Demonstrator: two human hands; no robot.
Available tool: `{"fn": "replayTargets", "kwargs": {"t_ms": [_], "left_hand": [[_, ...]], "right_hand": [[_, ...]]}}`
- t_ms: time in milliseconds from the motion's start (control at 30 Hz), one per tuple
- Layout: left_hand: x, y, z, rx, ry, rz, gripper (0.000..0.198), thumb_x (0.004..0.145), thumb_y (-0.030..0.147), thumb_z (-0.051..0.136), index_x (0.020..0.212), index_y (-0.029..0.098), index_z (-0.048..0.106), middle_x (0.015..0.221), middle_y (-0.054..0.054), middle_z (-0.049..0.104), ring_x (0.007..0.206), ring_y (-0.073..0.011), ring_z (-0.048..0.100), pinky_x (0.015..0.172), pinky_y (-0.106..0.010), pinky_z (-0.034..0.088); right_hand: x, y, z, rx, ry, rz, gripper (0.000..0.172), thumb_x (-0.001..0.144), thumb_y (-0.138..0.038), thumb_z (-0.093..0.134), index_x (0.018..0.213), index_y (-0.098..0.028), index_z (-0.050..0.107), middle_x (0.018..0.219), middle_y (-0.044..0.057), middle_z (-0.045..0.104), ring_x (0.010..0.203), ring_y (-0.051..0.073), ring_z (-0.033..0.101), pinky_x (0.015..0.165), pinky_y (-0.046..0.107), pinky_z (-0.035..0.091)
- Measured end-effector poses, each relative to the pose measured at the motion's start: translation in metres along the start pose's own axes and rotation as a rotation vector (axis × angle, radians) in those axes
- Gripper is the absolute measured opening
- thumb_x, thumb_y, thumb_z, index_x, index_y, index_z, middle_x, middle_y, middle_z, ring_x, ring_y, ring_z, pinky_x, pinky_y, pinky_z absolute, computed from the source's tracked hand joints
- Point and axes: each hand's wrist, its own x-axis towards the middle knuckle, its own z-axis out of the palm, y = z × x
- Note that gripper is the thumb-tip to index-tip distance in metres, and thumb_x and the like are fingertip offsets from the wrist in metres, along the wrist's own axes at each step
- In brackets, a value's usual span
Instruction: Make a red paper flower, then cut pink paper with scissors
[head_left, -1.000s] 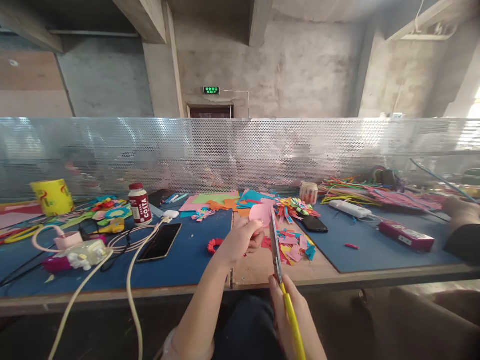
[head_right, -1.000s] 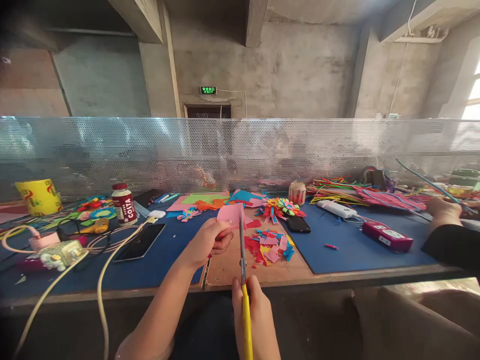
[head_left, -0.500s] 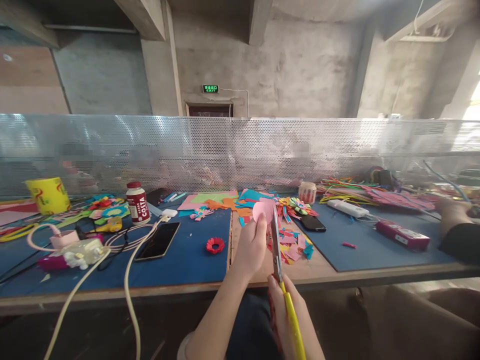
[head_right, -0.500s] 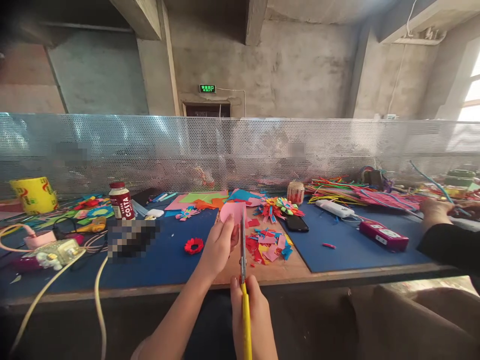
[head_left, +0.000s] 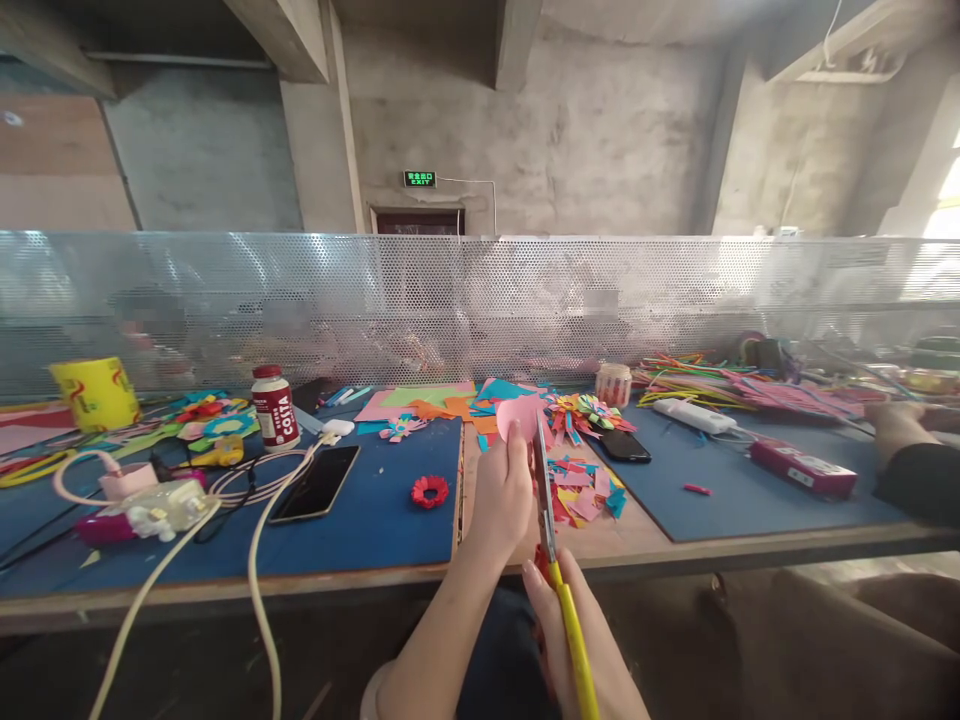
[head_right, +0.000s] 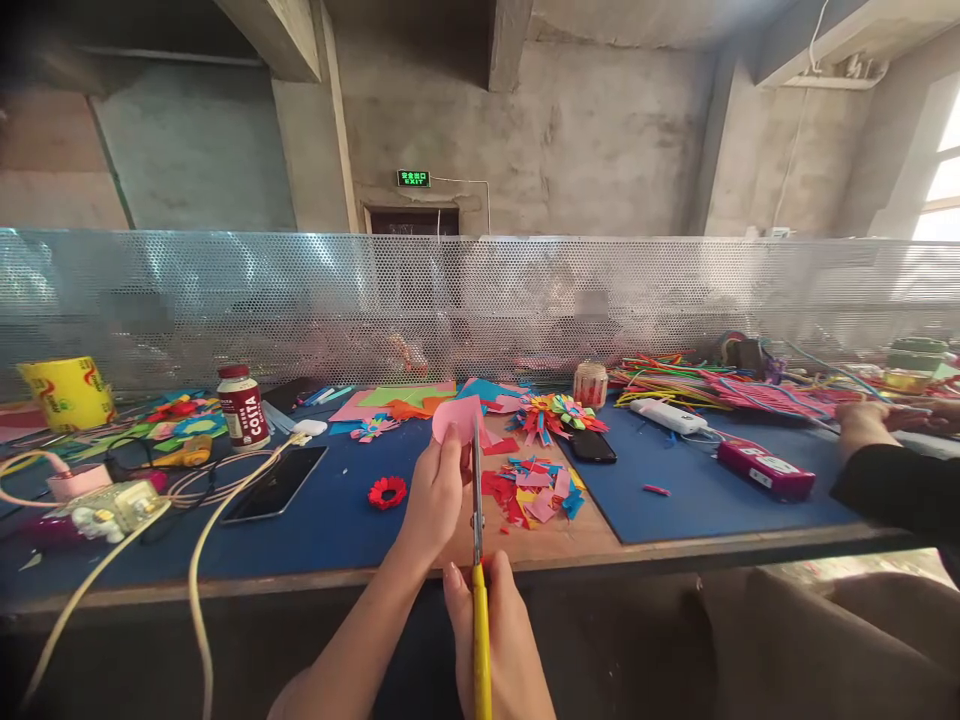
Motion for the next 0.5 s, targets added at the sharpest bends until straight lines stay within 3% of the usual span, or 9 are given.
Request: {"fn": "replayTargets", "kwargs": {"t_ms": [233,500], "left_hand": [[-0.002,0.0028,0.0003,0.046,0.01,0.063,0.046,0.09,0.049,0.03,0.053,0.021,0.031,0.046,0.003,0.036,0.044,-0.0117,0.036,0.047,-0.026,0.026],[-0.0022,0.0092,-0.0056,0.176,0.001,0.099,0.043,0.093,0.041,0.027,0.054,0.021,0.028,0.045,0.005,0.033,0.043,-0.0111,0.033,0.047,-0.027,0.022]], "right_hand": [[0.003,0.0025,0.0,0.001,-0.072,0.023,0.038,0.079,-0.059,0.046,0.068,-0.023,0.044,0.042,-0.008,0.033,0.048,0.014,0.047,0.047,0.022,0.036],[0.0029,-0.0009,-0.0007,-0.075,-0.033,-0.001,0.042,0.078,-0.063,0.041,0.063,-0.023,0.038,0.055,-0.001,0.053,0.053,0.015,0.049,0.053,0.023,0.038]]}}
